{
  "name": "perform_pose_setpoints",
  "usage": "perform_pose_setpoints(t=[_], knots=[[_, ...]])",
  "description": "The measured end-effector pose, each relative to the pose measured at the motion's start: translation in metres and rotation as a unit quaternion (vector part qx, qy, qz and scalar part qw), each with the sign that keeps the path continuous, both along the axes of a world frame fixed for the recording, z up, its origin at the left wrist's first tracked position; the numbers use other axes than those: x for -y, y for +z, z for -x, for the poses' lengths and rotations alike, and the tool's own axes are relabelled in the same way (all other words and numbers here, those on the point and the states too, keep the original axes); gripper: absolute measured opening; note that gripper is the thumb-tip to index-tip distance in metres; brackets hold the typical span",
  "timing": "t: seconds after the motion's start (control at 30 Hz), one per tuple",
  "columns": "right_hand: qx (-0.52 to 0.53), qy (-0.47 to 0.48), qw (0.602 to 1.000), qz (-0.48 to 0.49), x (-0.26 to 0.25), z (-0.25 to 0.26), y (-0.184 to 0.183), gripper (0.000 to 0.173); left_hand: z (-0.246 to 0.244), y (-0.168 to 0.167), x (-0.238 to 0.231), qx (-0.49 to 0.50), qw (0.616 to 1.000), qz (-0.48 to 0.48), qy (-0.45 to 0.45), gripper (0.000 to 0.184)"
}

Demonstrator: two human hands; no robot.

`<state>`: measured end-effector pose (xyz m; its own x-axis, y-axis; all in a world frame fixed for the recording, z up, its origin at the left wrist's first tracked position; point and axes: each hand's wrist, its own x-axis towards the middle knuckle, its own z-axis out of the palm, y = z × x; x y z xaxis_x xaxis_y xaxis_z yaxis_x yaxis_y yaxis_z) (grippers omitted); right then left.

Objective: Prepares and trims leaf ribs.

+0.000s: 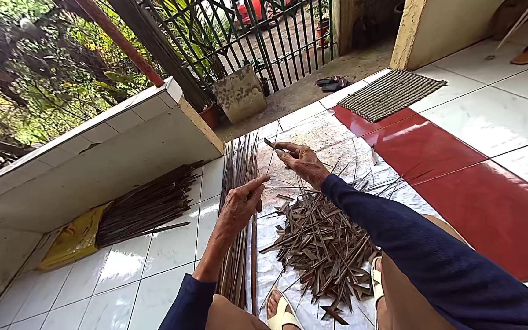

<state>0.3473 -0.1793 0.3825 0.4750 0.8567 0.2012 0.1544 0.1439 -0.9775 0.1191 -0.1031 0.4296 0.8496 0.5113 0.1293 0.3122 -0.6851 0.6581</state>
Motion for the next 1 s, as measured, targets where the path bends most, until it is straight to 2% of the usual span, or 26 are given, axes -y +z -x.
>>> perform_pose_setpoints(t=[0.23,0.5,0.6,0.77,0.9,1.0], knots=[[-0.031,-0.040,0.999,-0.003,0.001,-0.015,0.004,0.036,0.003,-0.002,0.006,-0.033,0.999,0.000,-0.033,0.034],[-0.142,0.010,0.989,0.033,0.017,-0.040,0.021,0.038,0.010,-0.005,0.001,-0.029,1.000,-0.005,-0.009,0.033],[-0.151,0.041,0.987,0.043,0.022,-0.047,0.022,0.038,0.010,-0.005,-0.001,-0.024,1.000,-0.015,-0.010,0.033],[-0.148,0.014,0.988,0.033,0.020,-0.047,0.019,0.036,0.008,-0.004,0.002,-0.031,0.999,-0.020,-0.018,0.033],[-0.114,-0.014,0.993,0.028,0.019,-0.046,0.019,0.032,0.007,0.001,0.006,-0.017,1.000,0.014,-0.021,0.032],[0.025,-0.047,0.997,0.061,0.012,-0.057,-0.001,0.030,0.009,0.007,0.005,-0.020,0.998,0.059,-0.003,0.031]])
